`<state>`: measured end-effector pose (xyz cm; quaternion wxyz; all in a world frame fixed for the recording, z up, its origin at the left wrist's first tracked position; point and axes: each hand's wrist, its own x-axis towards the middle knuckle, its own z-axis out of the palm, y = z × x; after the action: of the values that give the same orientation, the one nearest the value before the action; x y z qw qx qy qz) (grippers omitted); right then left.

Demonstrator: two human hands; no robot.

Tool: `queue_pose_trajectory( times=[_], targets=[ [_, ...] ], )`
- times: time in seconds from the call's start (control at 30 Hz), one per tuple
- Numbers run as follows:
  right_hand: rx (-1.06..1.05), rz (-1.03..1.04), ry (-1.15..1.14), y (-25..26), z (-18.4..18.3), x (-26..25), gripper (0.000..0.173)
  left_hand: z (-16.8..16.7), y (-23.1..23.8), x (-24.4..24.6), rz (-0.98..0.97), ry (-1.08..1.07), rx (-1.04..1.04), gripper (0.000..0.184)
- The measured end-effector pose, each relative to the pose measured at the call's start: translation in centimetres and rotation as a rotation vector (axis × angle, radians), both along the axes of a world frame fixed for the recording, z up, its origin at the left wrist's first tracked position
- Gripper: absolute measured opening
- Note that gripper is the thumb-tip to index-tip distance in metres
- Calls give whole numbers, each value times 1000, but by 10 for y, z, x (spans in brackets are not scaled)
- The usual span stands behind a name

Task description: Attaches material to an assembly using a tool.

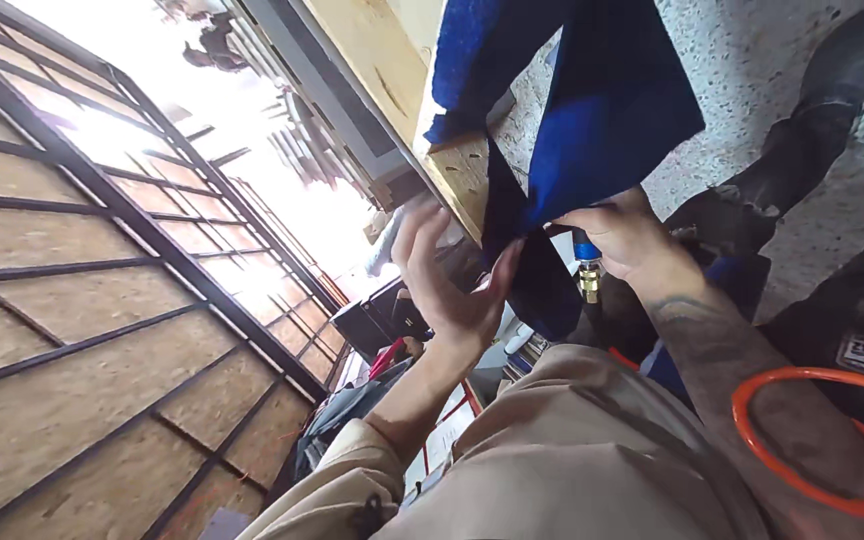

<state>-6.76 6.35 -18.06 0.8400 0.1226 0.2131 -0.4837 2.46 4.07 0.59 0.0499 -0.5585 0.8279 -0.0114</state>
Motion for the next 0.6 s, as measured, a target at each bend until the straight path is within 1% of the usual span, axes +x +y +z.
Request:
queue_pose_trajectory(
  times=[0.03,0.1,0.13,0.17,0.27,0.33,0.43,0.53,0.6],
  targets=[
    [-17,-25,24,1,1,0,42,9,9,3,5,16,14,64],
    [-34,-66,56,1,4,-2,47,24,22,2,-28,-3,63,36],
    [-35,-80,65,1,5,-3,47,28,22,-1,-73,-48,96,22],
    [-40,-83,72,2,6,-4,46,28,19,-6,-130,-128,133,15],
    [-26,-59,92,5,9,-5,42,7,-7,-22,-264,-346,237,19],
    [-20,-51,101,4,9,-5,42,-9,-20,-24,-280,-391,235,18],
    [-30,-44,108,3,6,-3,36,-16,-27,-16,-246,-382,165,15],
    [-14,-22,93,4,5,-1,28,-18,-28,-12,-210,-337,111,23],
    [4,-41,68,6,5,-2,27,-22,-28,-13,-164,-268,110,21]
  ],
)
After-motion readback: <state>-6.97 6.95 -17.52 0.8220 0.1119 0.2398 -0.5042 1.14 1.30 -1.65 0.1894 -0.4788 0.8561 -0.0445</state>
